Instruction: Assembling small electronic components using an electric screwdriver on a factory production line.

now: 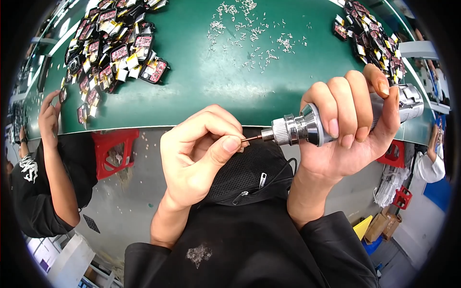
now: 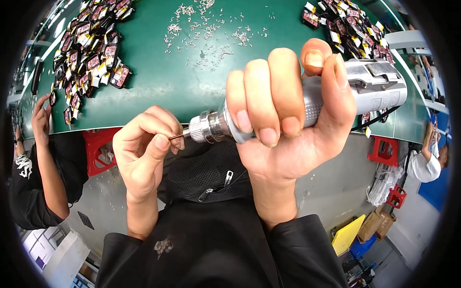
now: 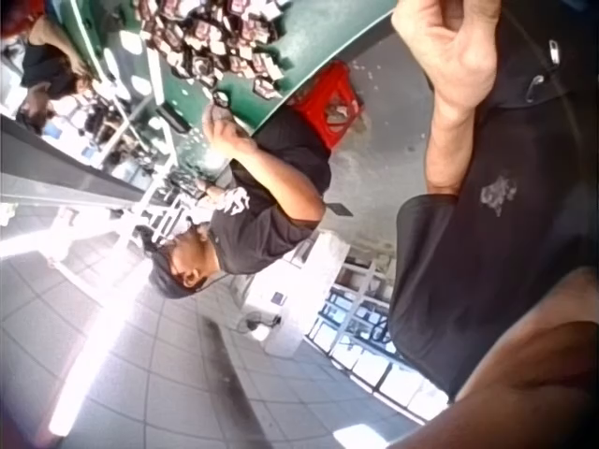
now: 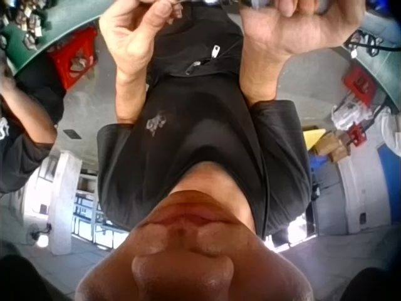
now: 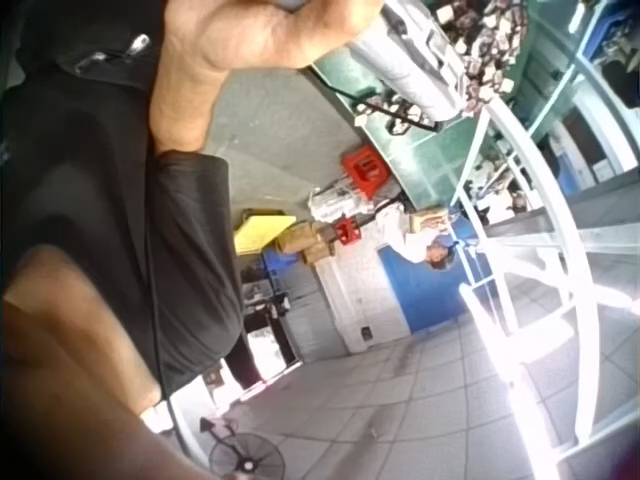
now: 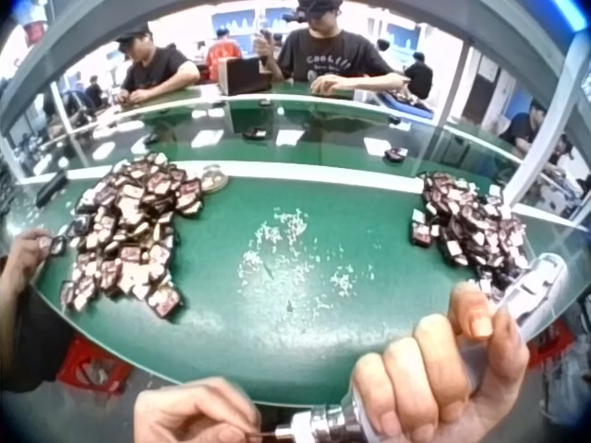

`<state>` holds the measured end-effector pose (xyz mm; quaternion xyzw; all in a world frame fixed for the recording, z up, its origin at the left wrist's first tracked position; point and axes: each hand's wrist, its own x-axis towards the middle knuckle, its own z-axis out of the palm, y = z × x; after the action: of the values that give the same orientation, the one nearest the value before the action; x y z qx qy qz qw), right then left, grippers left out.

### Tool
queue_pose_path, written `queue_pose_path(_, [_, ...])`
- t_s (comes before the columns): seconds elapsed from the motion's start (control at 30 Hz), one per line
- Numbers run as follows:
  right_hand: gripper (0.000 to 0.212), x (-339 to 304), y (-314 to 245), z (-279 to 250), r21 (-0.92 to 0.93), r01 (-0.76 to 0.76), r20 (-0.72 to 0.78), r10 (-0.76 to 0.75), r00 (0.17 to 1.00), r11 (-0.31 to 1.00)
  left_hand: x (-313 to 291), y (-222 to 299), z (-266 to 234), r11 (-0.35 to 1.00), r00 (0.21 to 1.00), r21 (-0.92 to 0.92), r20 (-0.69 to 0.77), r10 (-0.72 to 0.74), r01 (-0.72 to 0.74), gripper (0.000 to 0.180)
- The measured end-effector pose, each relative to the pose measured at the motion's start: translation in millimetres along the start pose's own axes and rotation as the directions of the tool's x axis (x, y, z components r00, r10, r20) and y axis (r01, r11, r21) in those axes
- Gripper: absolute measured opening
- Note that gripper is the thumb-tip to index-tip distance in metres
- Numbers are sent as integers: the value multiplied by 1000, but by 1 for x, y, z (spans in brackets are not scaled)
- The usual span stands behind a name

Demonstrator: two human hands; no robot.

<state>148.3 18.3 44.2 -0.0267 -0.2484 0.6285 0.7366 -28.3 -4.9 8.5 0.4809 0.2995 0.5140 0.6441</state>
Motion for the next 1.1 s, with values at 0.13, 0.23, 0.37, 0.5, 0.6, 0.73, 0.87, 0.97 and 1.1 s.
queue_pose_path(0.13, [18,0,-3,-3,-61,6,19,-4,1000,998,3,3,6,929,988,347,-25,151,-133,4])
queue_pose_path(0.23, [19,0,-5,-6,-149,8,52,0,999,989,7,-5,7,743,940,596,61,336,-304,5])
queue_pose_path(0.37, [20,1,-7,-13,-170,18,53,-9,999,985,10,-6,11,802,970,551,58,238,-230,6])
queue_pose_path(0.5, [20,0,-8,-17,-161,26,38,-20,999,987,11,-10,11,801,969,547,94,227,-241,5])
queue_pose_path(0.6, [21,-1,-9,-22,-139,23,10,-22,1000,990,11,-12,13,786,972,575,99,211,-229,5])
queue_pose_path(0.73, [21,0,-11,-28,-108,13,-24,-15,1000,994,13,-17,15,794,975,566,111,194,-222,5])
queue_pose_path(0.87, [20,1,-14,-31,-97,-3,-66,-4,998,995,17,-18,19,807,981,559,92,170,-192,5])
queue_pose_path(0.97, [19,3,-17,-32,-88,6,-81,-13,997,996,18,-19,19,840,992,528,39,118,-121,5])
queue_pose_path(1.1, [19,5,-20,-33,-60,35,-118,-42,992,998,20,-19,16,842,991,525,24,132,-125,5])
